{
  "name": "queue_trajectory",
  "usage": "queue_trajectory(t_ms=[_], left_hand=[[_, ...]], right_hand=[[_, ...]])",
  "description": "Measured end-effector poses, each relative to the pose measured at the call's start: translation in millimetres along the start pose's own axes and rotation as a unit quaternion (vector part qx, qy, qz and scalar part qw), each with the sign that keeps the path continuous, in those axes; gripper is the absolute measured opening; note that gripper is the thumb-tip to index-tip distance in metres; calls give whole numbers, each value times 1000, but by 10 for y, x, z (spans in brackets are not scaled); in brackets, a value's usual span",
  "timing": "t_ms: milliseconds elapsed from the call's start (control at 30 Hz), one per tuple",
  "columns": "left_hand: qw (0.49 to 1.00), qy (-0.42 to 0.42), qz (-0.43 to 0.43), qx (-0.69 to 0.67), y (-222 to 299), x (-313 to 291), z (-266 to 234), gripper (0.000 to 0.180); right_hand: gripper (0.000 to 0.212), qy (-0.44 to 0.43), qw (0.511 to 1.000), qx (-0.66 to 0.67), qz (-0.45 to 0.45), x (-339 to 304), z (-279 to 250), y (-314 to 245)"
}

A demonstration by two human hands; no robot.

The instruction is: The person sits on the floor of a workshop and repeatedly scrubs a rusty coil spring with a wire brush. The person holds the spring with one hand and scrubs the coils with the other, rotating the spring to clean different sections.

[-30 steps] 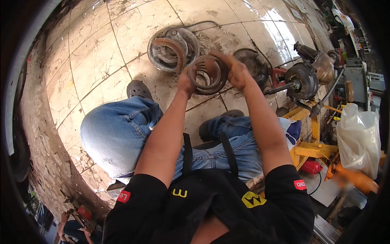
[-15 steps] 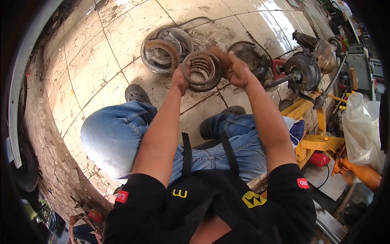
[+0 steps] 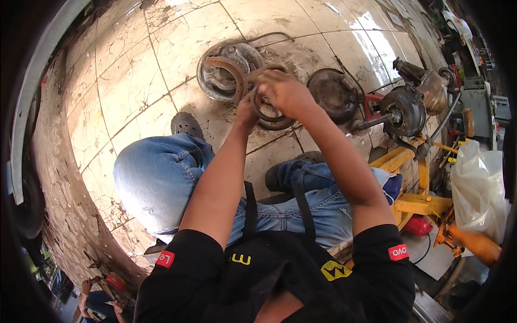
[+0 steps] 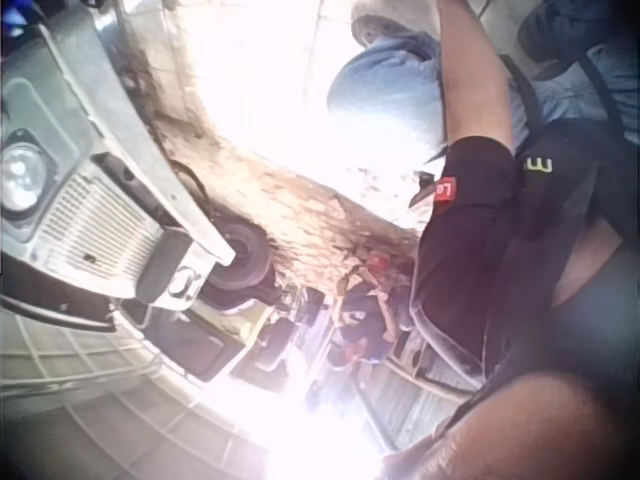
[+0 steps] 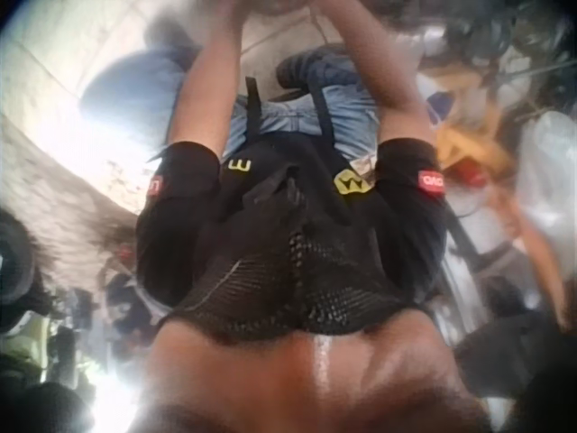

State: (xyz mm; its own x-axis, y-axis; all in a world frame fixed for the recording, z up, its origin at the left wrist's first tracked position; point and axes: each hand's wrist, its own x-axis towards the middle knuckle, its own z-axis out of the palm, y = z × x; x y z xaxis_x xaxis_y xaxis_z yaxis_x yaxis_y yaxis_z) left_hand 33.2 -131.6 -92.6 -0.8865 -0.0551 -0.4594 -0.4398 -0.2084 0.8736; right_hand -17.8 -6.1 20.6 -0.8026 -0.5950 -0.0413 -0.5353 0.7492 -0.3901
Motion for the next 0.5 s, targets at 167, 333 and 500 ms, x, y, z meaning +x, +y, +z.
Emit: queue_trajectory(t_ms=[167, 333, 500], left_hand=[[979, 10, 37, -199, -91, 50, 48, 32], [983, 23, 31, -179, -64, 77, 102, 24], [982, 18, 37, -182, -113, 154, 97, 24]], right_hand=[[50, -39, 977, -94, -187, -23, -18, -114], [53, -59, 992, -84, -78, 12, -71, -71], [55, -62, 998, -10, 19, 90, -64, -21]])
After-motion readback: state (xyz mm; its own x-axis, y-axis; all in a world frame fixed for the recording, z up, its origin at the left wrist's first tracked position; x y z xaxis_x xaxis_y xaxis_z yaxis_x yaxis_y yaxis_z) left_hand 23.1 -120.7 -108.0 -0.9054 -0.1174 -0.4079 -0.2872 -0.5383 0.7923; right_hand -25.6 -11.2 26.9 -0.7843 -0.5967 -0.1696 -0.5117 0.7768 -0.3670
